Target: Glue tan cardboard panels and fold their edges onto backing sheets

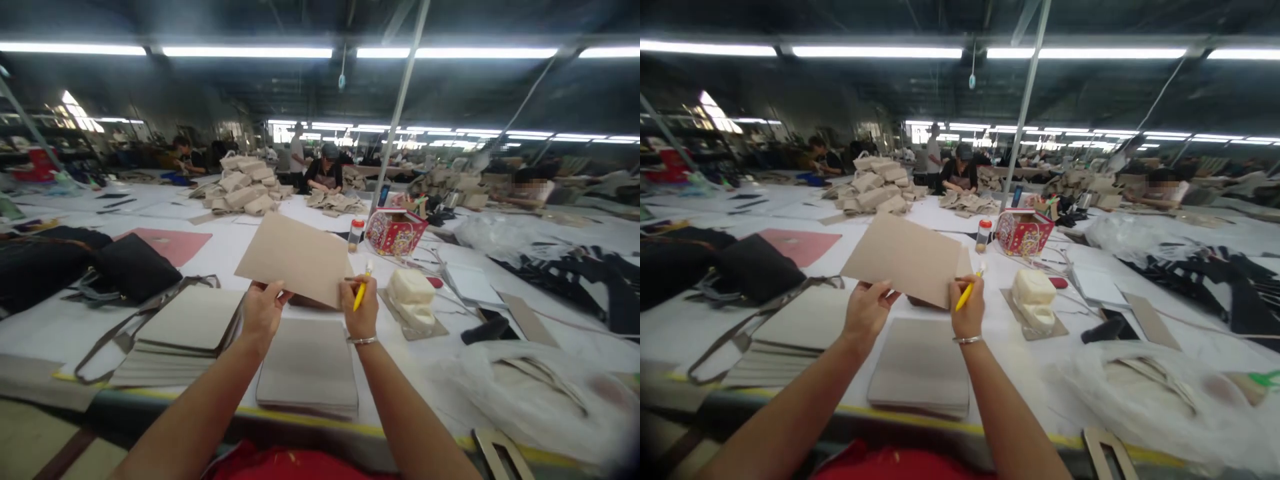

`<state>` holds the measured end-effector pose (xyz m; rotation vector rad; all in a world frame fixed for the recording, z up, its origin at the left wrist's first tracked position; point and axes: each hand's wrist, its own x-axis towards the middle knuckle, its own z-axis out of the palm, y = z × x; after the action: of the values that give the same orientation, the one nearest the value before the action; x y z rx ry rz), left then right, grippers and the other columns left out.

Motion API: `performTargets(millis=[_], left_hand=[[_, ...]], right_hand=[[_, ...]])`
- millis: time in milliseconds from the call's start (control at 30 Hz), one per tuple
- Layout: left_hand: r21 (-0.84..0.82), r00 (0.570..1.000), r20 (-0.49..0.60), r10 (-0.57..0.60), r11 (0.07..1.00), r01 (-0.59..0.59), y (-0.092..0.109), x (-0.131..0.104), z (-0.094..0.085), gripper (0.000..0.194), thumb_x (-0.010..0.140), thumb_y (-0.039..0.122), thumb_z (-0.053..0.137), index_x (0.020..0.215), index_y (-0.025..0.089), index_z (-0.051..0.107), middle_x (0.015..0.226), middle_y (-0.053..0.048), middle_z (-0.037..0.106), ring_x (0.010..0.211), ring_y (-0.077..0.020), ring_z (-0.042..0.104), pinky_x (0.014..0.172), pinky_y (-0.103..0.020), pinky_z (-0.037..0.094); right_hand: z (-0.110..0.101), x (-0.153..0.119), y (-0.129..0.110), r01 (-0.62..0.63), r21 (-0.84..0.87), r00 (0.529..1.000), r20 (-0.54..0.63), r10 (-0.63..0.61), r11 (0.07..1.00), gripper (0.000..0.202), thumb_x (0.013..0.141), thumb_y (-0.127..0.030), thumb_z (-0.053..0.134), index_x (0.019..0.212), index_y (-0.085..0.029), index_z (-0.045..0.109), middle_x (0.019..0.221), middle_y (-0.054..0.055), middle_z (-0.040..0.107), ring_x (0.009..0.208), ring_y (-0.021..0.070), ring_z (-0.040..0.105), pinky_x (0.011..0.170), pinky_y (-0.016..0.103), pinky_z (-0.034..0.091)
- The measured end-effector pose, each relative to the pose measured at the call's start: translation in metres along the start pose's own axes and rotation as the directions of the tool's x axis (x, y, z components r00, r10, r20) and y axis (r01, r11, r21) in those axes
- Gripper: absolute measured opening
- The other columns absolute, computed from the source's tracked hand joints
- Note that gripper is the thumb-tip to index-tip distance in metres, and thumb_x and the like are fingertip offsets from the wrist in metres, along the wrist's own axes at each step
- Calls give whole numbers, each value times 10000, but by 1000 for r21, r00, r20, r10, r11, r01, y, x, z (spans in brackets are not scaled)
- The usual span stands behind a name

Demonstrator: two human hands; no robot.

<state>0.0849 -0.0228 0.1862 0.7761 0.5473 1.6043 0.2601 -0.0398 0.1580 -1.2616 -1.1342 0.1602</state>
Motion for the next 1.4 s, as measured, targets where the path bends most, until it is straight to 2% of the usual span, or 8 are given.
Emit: performTargets(millis=[133, 267, 400, 467, 567, 733, 1133, 1400], left_hand=[[27, 999, 39, -19, 999, 18, -5, -16, -23, 285, 688, 323, 672, 934, 230, 561, 932, 1, 637, 870, -145, 604, 730, -280, 496], [294, 993, -106, -54, 952, 83, -14, -28, -71, 244, 721, 416, 632, 811, 197, 576, 737, 27, 609, 653, -102, 561, 588, -214, 452], [799, 991, -51, -128, 590, 117, -27, -43, -124, 258, 740, 416, 594, 683, 165, 617, 585, 36, 546, 551, -95, 475, 522, -204, 372], [915, 975, 18, -222, 398, 74, -34, -47, -144, 290, 756, 421, 563, 633, 164, 613, 563, 33, 539, 563, -106, 471, 536, -214, 354], [965, 947, 23, -322, 256, 63, -44, -48, -162, 326, 765, 442, 530, 599, 168, 593, 565, 30, 543, 593, -122, 486, 562, -225, 345], [972, 935, -37, -352, 203, 115, -57, -39, -174, 337, 763, 454, 513, 586, 173, 565, 558, 34, 528, 593, -129, 482, 570, -231, 337], [900, 900, -148, -410, 321, 294, -68, -30, -184, 346, 738, 467, 534, 563, 171, 501, 534, 41, 462, 559, -119, 422, 538, -230, 322], [928, 877, -151, -457, 241, 286, -64, -25, -179, 344, 699, 470, 555, 529, 176, 502, 500, 44, 464, 534, -121, 425, 524, -226, 311]], right_hand=[[-26, -22, 10, -45, 87, 999, 24, 43, 995, 292, 769, -366, 581, 945, -223, 396, 696, -47, 528, 616, 113, 533, 631, 255, 452], [-54, -59, 31, -144, -35, 987, 67, 146, 989, 300, 759, -359, 602, 946, -218, 414, 705, -36, 538, 627, 120, 539, 635, 262, 455], [-75, -100, 63, -146, -265, 958, 203, 203, 953, 272, 794, -388, 558, 955, -213, 427, 727, -9, 571, 647, 143, 564, 639, 279, 458], [-78, -114, 78, -121, -360, 936, 268, 227, 925, 258, 808, -404, 536, 947, -213, 434, 746, 5, 591, 669, 155, 587, 641, 279, 462], [-76, -119, 94, -101, -462, 910, 315, 269, 881, 256, 815, -432, 514, 933, -214, 448, 759, 16, 608, 680, 167, 608, 624, 275, 467], [-64, -112, 106, -73, -514, 894, 347, 285, 855, 283, 811, -463, 500, 932, -210, 461, 774, 31, 624, 688, 176, 625, 615, 273, 473], [-50, -103, 111, -25, -586, 845, 420, 330, 810, 276, 828, -470, 454, 933, -215, 455, 753, 45, 658, 649, 192, 647, 566, 272, 472], [-49, -100, 106, -62, -626, 807, 427, 409, 777, 235, 821, -410, 476, 959, -223, 441, 725, 6, 649, 600, 185, 631, 555, 276, 446]])
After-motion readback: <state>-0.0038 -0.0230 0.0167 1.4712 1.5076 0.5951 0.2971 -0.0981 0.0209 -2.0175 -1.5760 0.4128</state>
